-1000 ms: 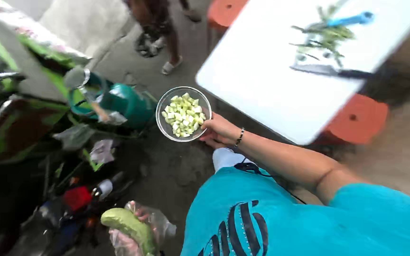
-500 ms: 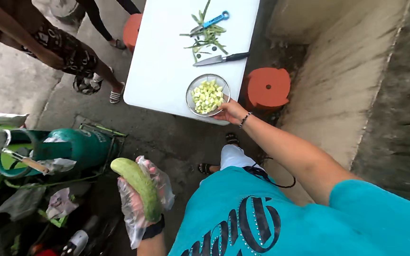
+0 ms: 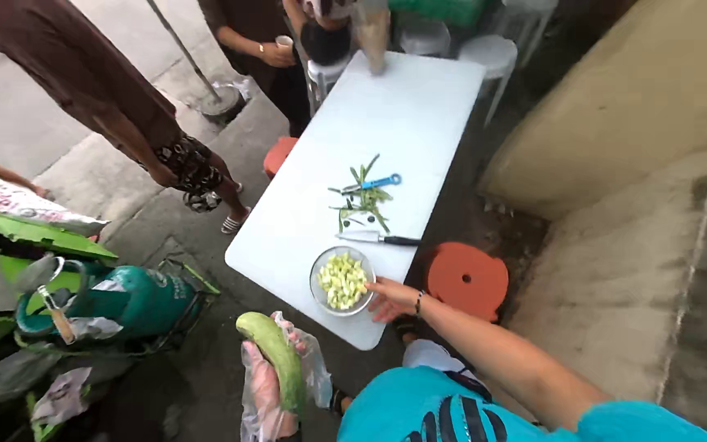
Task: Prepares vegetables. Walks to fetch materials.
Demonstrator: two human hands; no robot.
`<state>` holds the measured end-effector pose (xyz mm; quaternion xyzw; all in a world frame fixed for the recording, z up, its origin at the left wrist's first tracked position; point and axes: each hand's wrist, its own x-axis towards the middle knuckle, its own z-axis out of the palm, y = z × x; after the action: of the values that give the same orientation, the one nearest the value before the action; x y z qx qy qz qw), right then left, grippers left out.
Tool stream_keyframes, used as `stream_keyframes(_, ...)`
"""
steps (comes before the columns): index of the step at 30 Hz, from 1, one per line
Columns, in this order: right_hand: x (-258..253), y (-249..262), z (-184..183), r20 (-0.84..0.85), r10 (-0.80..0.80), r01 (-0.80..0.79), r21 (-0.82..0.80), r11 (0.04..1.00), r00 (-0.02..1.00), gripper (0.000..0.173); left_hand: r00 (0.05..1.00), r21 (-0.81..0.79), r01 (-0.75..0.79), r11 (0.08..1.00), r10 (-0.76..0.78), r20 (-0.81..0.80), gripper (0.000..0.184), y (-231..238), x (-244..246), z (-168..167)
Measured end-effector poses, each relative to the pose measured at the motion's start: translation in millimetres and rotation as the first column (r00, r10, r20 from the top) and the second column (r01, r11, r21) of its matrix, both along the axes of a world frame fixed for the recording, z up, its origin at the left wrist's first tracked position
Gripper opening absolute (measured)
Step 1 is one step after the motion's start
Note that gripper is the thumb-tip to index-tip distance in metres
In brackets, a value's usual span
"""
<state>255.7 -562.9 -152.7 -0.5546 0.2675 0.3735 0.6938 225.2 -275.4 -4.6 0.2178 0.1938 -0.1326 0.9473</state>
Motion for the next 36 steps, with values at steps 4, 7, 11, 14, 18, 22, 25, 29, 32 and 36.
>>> stream_keyframes(4, -4.5, -58.2, 14.5, 0.078, 0.127, -0.092, -0.349, 0.933, 0.989, 0.059, 0.987, 0.123, -0.158, 0.98, 0.154, 0.042, 0.074, -57.6, 29.4, 18.8)
stream_keyframes(7, 13.8, -89.8, 23.5, 0.193, 0.243, -0.146, -0.411, 0.9, 0.951, 0.038, 0.985, 0.187, -0.165, 0.968, 0.154, 0.072, 0.075, -74.4, 41.9, 29.3)
stream_keyframes(11, 73.2, -117.1, 35.5, 0.373, 0.375, -0.082, -0.608, 0.79, 0.849, 0.037, 0.976, 0.065, -0.134, 0.989, 0.12, 0.183, 0.074, -75.1, 53.4, 25.7)
stream_keyframes(14, 121.0, -129.9, 51.6, 0.344, 0.487, -0.052, -0.773, 0.632, 0.803, 0.038, 0.973, -0.149, -0.03, 0.988, 0.063, 0.223, 0.067, -62.4, 55.8, 18.3)
stream_keyframes(18, 161.5, -146.2, 16.4, 0.369, 0.489, 0.09, -0.859, 0.504, 0.791, 0.039, 0.978, -0.169, -0.008, 0.986, 0.042, 0.202, 0.068, -47.2, 51.8, 16.6)
stream_keyframes(22, 189.5, -144.0, 7.9, 0.268, 0.491, 0.082, -0.927, 0.366, 0.829, 0.049, 0.995, -0.182, -0.068, 0.981, 0.081, 0.066, 0.074, -31.3, 48.3, 8.5)
stream_keyframes(25, 202.3, -140.4, 2.1, 0.218, 0.543, 0.057, -0.953, 0.296, 0.811, 0.058, 0.993, -0.094, -0.119, 0.988, 0.117, -0.028, 0.078, -21.3, 42.8, 2.2)
stream_keyframes(29, 244.2, -141.9, -7.6, 0.203, 0.622, 0.043, -0.964, 0.263, 0.756, 0.059, 0.977, 0.049, -0.173, 0.984, 0.178, -0.12, 0.079, -14.8, 46.0, -5.0)
stream_keyframes(32, 273.6, -142.7, -14.5, 0.186, 0.637, 0.044, -0.972, 0.233, 0.748, 0.055, 0.964, 0.061, -0.218, 0.974, 0.225, -0.143, 0.08, -13.9, 52.2, -16.8)
stream_keyframes(36, 288.9, -147.2, -27.9, 0.213, 0.722, 0.071, -0.972, 0.222, 0.659, 0.052, 0.954, 0.115, -0.211, 0.971, 0.23, -0.193, 0.083, -20.6, 67.3, -19.9)
